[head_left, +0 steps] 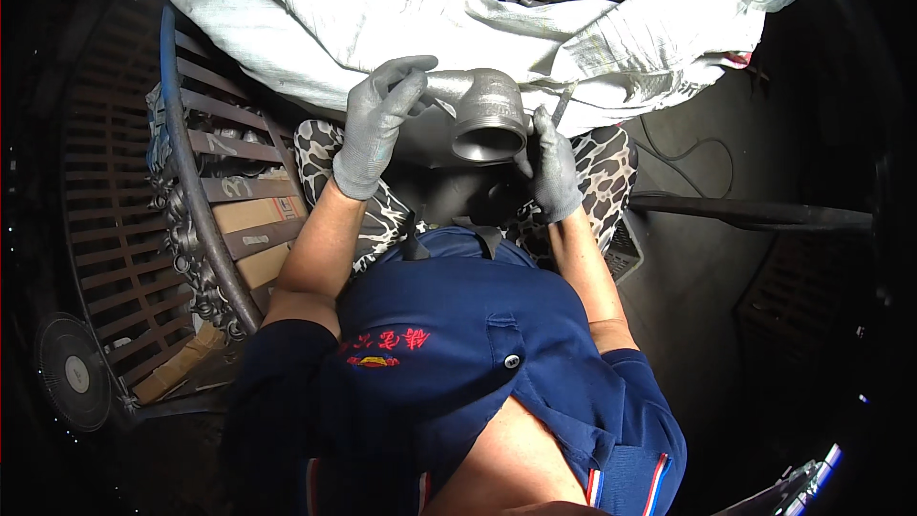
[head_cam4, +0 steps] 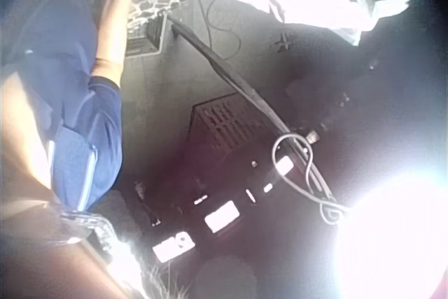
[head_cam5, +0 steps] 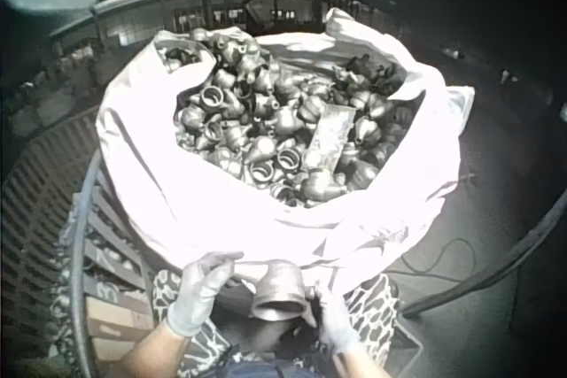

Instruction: Inspecting and marking metal cast components from a large industrial bulk bag.

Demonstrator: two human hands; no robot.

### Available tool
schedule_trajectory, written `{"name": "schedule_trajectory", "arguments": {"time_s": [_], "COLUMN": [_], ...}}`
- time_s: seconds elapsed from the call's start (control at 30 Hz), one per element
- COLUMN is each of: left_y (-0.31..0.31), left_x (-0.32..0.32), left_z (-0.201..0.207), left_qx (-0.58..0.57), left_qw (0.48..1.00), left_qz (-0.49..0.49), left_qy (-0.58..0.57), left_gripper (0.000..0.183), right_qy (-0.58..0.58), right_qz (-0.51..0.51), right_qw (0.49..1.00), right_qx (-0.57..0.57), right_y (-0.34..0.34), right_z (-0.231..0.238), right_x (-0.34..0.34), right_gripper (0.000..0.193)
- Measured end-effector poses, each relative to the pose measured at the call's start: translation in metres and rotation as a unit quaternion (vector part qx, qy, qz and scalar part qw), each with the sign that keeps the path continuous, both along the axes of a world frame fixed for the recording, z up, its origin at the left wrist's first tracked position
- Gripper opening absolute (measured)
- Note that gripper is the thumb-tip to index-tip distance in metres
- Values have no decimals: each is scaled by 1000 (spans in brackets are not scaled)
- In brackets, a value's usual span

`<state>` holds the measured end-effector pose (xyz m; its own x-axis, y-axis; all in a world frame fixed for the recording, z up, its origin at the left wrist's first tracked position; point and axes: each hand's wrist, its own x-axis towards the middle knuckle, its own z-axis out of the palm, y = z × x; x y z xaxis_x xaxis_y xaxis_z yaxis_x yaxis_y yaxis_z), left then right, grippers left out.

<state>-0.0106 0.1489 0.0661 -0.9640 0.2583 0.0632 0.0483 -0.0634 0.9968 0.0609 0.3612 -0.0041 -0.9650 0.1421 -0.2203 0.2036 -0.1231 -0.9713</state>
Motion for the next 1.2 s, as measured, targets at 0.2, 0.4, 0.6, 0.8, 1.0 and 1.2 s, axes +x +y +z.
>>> {"name": "schedule_trajectory", "arguments": {"time_s": [0.2,0.4,0.6,0.8,1.0,1.2], "left_y": [-2,6,17,5,-9,-79], "left_x": [-4,-10,-10,-31,-40,-100], "left_z": [12,19,8,-26,-32,27], "left_qx": [-45,-48,27,251,320,238], "left_qw": [994,976,989,965,938,967], "left_qz": [-48,-74,-103,-53,-11,83], "left_qy": [84,199,99,-47,-131,25], "left_gripper": [40,44,46,39,37,32], "right_qy": [21,-65,-38,25,-20,-16], "right_qz": [29,80,65,179,183,150], "right_qw": [998,976,990,976,978,983], "right_qx": [-45,-191,-122,-124,-95,-109], "right_y": [-8,-13,-28,-28,-36,-27], "right_z": [-8,-17,-4,10,36,40], "right_x": [10,15,20,17,12,9], "right_gripper": [61,44,43,61,67,43]}}
